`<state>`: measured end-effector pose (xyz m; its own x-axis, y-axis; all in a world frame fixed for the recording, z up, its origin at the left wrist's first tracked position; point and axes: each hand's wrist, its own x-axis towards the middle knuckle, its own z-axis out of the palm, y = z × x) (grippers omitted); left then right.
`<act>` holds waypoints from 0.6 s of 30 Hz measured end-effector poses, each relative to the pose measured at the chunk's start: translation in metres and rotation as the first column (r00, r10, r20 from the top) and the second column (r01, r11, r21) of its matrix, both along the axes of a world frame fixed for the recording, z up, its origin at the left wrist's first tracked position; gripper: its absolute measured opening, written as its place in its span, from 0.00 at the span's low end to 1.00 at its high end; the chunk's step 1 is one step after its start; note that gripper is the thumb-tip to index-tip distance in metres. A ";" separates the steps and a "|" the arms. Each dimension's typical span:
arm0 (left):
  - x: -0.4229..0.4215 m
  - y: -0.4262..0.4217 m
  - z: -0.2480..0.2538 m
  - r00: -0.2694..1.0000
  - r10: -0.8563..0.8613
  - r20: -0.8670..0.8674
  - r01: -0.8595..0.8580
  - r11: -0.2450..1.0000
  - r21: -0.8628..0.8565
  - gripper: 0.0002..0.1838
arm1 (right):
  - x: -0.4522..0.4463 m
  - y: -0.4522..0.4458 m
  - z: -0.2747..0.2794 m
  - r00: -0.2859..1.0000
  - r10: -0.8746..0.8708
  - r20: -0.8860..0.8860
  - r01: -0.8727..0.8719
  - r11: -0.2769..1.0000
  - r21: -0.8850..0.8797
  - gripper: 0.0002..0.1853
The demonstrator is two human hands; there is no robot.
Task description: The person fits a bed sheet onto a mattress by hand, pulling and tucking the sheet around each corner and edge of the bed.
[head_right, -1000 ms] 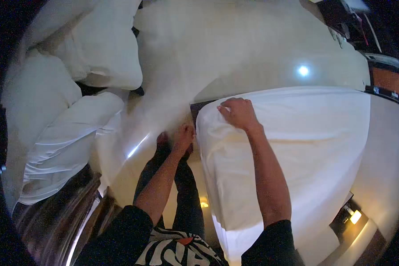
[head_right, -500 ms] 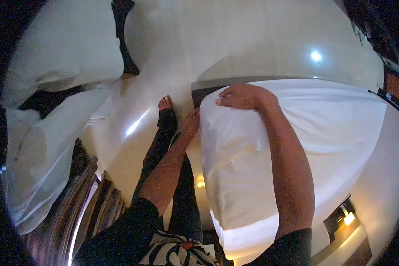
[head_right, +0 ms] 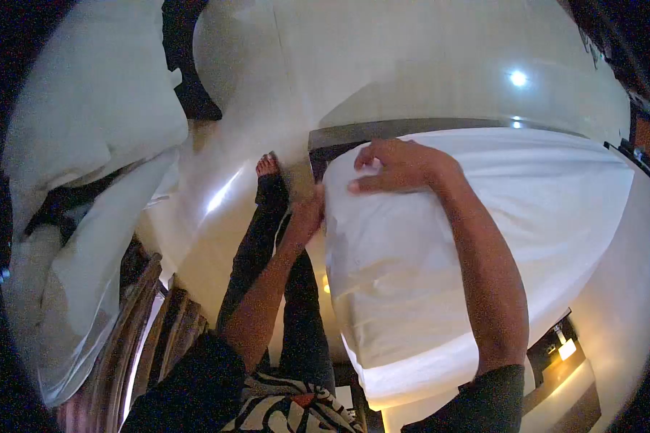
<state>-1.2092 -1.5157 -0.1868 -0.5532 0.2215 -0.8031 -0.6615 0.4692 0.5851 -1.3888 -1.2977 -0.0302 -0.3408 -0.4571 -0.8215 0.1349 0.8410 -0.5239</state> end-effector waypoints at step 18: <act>-0.020 0.035 0.131 0.772 0.256 -0.582 -0.229 0.966 0.120 0.09 | 0.027 -0.005 0.020 0.968 -0.047 -0.247 0.018 0.993 -0.119 0.07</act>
